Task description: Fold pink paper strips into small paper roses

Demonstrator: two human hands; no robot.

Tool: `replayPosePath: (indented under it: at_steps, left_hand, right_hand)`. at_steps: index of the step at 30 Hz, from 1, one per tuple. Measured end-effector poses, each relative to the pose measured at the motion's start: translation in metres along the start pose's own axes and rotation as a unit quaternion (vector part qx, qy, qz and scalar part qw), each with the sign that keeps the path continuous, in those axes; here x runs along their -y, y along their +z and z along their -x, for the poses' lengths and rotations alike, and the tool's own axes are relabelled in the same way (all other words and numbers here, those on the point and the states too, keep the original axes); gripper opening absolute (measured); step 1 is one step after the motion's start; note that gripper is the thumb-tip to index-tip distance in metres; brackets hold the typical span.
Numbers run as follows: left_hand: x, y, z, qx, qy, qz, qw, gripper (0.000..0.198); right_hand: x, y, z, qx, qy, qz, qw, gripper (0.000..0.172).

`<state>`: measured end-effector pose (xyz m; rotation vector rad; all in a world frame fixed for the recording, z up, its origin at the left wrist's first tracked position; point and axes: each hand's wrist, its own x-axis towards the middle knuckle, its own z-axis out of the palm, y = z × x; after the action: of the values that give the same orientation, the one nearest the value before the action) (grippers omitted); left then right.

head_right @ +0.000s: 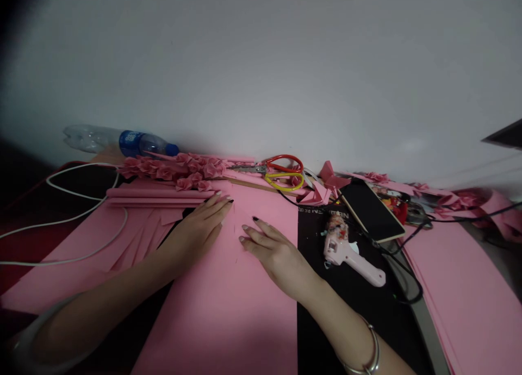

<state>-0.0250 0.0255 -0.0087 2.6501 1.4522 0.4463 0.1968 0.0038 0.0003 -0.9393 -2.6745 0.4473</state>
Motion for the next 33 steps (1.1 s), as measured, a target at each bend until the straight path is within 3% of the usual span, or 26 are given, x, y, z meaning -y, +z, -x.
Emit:
replayPosePath:
  at_steps: [12, 33]
  left_hand:
    - [-0.0016, 0.0079, 0.0008, 0.024, 0.037, -0.005, 0.999, 0.042]
    - [-0.0034, 0.0058, 0.0013, 0.037, 0.034, -0.015, 0.999, 0.043]
  right_hand:
    - [0.0016, -0.0008, -0.0001, -0.002, 0.005, 0.007, 1.0, 0.044]
    - [0.0046, -0.0029, -0.001, 0.008, 0.004, 0.022, 1.0, 0.044]
